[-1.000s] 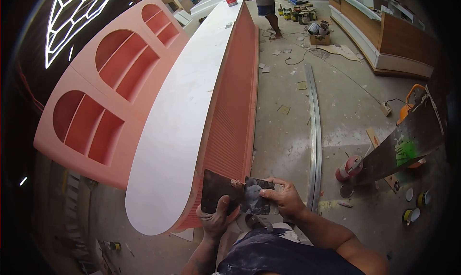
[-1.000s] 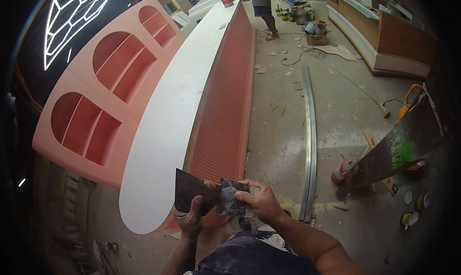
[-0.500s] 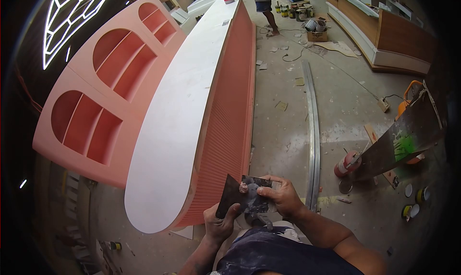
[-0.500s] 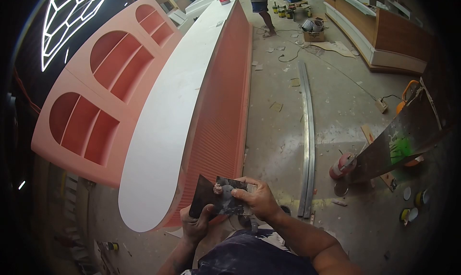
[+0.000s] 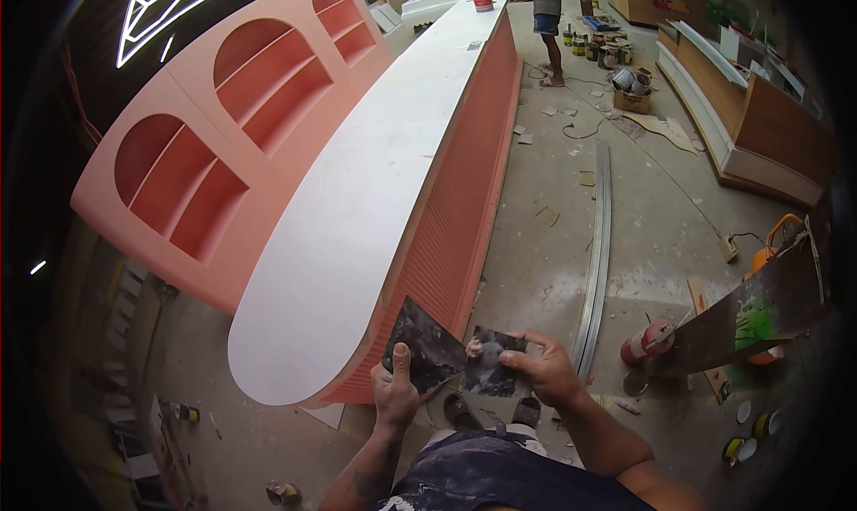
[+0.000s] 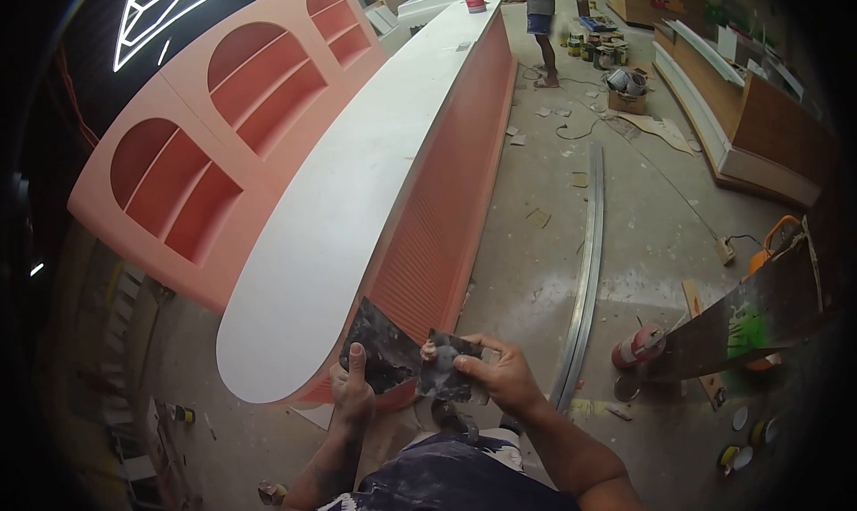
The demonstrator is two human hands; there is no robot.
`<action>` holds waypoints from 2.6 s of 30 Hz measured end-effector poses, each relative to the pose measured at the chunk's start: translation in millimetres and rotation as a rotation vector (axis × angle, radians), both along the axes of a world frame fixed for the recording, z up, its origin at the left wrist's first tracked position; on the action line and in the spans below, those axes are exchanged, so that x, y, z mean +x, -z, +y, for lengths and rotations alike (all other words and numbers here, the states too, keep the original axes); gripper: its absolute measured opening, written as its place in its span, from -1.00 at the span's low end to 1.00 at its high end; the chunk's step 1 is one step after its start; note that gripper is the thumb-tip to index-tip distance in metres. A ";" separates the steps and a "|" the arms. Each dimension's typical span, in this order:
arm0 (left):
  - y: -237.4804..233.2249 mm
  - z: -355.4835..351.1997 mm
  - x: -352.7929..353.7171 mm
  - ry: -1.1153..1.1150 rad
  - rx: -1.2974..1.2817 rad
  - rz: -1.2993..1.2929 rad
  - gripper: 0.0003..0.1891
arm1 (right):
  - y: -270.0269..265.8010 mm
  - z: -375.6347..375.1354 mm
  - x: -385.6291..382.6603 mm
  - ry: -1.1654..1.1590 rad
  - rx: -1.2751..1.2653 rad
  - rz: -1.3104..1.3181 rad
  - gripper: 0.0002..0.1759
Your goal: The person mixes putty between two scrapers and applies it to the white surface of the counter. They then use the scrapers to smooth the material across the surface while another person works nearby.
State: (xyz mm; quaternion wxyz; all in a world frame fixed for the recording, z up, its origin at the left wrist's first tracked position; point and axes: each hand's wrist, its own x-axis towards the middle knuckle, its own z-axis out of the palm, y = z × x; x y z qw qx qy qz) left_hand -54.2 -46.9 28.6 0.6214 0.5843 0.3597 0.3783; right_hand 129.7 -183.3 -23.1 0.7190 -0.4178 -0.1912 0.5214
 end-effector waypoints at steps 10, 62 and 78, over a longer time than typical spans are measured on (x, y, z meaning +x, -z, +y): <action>26.0 14.4 -9.6 0.152 0.260 0.181 -0.41 | 4.2 9.2 -28.9 0.000 -0.069 -0.039 -0.76; -5.5 147.3 -107.7 -0.028 0.117 -0.244 -0.60 | -40.1 158.8 -92.5 -0.136 0.229 -0.868 -0.53; 12.7 143.4 -82.2 0.153 0.057 -0.175 -0.48 | -53.6 138.8 -73.0 -0.194 0.189 -0.880 -0.44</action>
